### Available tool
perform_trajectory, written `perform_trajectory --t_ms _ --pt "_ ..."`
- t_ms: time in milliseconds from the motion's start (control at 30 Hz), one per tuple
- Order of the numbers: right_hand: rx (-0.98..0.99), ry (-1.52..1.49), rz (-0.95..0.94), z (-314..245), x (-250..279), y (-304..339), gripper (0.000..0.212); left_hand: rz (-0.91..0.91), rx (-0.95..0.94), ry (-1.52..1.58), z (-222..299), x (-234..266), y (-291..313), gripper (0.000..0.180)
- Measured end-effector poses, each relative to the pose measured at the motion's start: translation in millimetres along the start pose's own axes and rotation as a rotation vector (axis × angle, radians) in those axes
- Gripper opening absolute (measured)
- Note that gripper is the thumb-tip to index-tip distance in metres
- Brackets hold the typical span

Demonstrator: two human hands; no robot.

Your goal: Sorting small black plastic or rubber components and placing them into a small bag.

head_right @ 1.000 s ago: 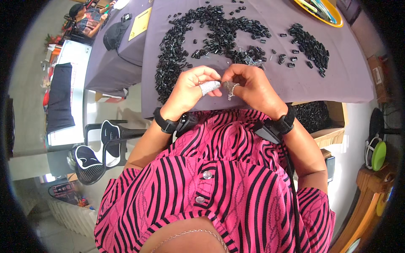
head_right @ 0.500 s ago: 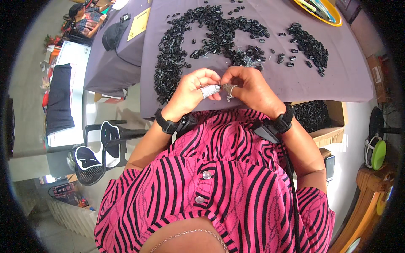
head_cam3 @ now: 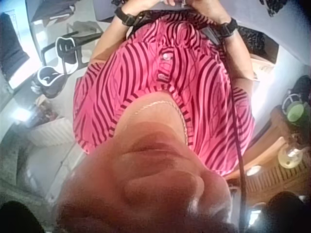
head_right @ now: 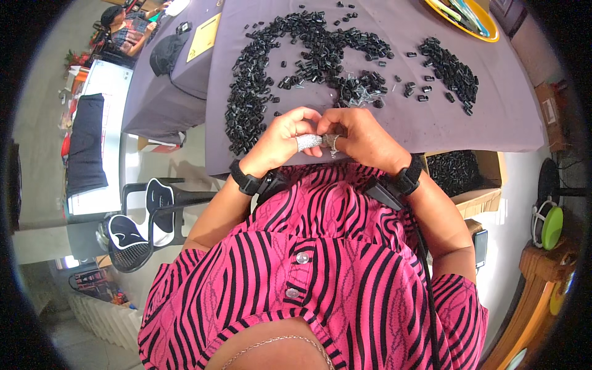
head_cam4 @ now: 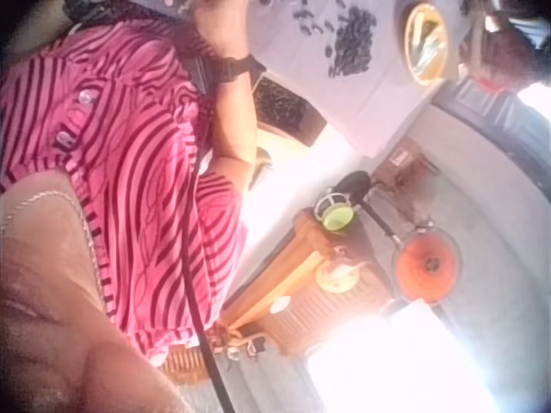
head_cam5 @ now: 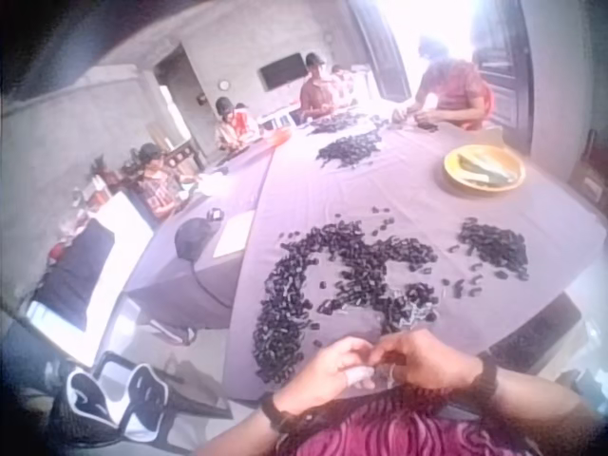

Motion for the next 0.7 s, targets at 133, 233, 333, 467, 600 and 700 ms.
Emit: perform_trajectory --t_ms 133,233,333,467,600,700 --pt "0.014 0.011 -0.013 -2 0 -1 0.026 0.005 0.019 -0.029 -2 1 0 0.031" --pt "0.015 0.065 -0.004 0 2 0 0.025 -0.003 0.009 -0.018 2 0 1 0.029" --pt "0.012 0.096 -0.018 -5 0 0 0.022 0.021 0.017 -0.038 -1 3 1 0.027" --pt "0.027 0.105 0.033 5 2 0 0.018 0.043 0.017 -0.025 0 5 1 0.023" --pt "0.069 0.056 0.133 -3 9 2 0.022 0.096 0.023 0.046 -1 9 0 0.015" --pt "0.055 0.012 0.136 -4 8 1 0.022 0.132 0.035 0.092 -5 14 1 0.011"
Point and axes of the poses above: each hand's wrist, its own y-axis away from the middle knuckle, its own x-axis out of the back of the hand, z = x × y, the point moved 9 cm from there along -y, towards the middle knuckle, and after that the axes turned 5 degrees about -y, right-handed, at the moved point
